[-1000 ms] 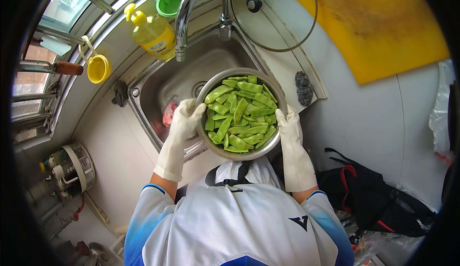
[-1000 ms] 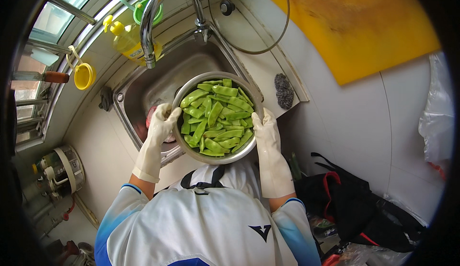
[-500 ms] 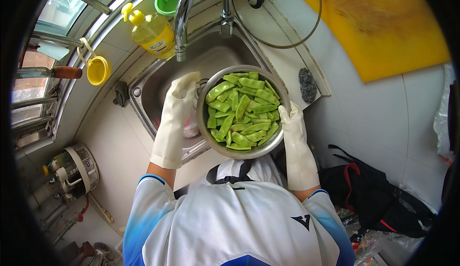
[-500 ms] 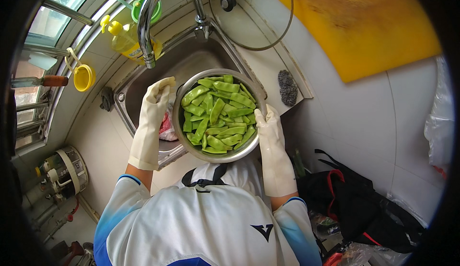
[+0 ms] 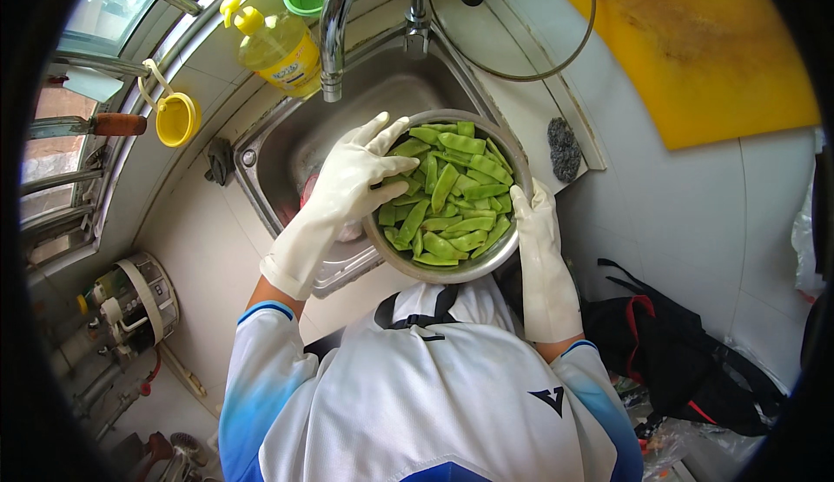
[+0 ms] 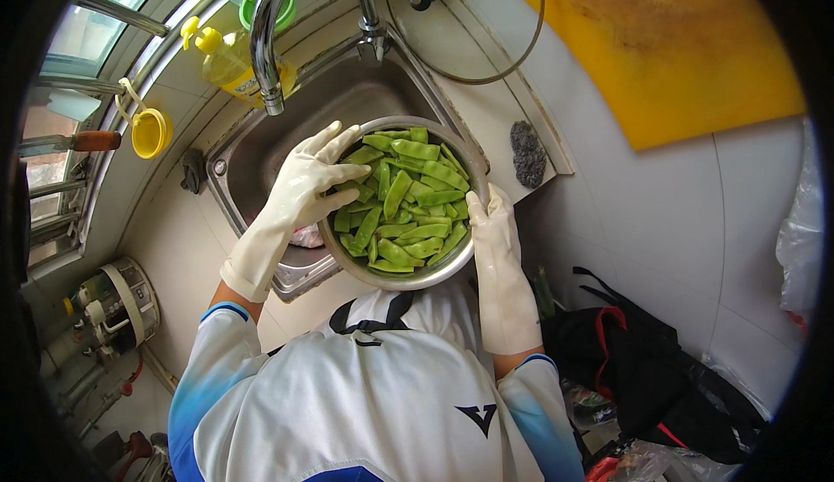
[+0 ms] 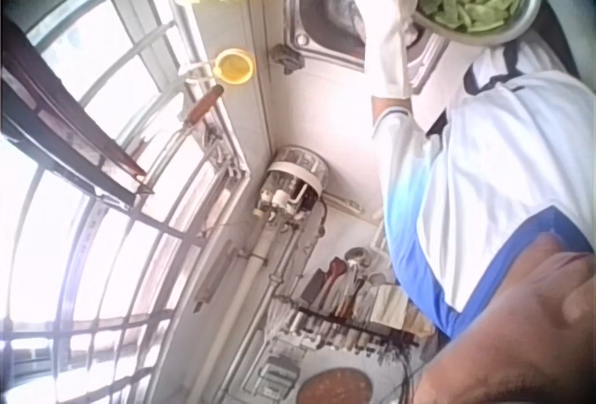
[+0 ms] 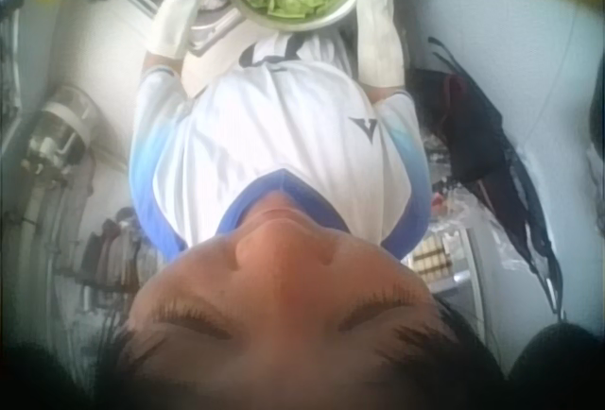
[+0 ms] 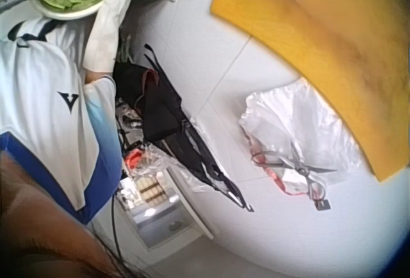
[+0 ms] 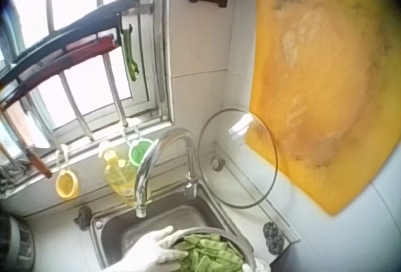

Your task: The person washes a bowl of green vegetables under running water in a kitchen sink. They repeatedly rinse and agitate the vegetables, then drain the water and place the bowl aside.

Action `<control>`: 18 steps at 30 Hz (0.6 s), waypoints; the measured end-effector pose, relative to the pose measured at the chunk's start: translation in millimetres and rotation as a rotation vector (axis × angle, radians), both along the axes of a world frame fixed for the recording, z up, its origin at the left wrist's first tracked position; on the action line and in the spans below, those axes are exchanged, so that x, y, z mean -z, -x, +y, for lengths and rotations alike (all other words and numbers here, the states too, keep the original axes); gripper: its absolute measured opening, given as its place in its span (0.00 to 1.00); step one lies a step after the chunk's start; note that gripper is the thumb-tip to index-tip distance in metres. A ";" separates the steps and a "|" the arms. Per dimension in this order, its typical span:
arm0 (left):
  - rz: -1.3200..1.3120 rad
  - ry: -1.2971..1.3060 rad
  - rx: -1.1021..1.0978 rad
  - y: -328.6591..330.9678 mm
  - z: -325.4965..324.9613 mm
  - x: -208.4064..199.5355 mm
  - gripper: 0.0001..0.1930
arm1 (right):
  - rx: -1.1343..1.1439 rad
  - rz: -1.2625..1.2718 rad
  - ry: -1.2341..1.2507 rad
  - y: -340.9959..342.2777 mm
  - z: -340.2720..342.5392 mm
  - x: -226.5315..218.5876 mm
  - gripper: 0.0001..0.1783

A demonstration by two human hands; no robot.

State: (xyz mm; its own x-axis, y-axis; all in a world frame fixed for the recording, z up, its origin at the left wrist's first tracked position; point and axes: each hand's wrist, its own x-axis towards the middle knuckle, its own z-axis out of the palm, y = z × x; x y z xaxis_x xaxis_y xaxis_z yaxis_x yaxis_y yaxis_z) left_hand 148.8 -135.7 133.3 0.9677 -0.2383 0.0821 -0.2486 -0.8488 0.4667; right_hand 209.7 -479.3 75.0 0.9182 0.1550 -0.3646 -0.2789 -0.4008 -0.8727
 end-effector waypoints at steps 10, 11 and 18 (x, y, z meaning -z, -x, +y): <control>0.272 -0.264 0.047 -11.0 -6.4 7.1 0.27 | 0.044 0.050 -0.124 1.4 -1.9 12.2 0.18; 0.273 -0.275 0.045 -11.2 -8.6 6.4 0.26 | 0.048 0.041 -0.142 1.8 -3.0 15.6 0.18; 0.206 -0.206 -0.015 -5.7 -13.5 20.3 0.24 | 0.045 0.084 -0.149 0.5 -2.2 7.8 0.17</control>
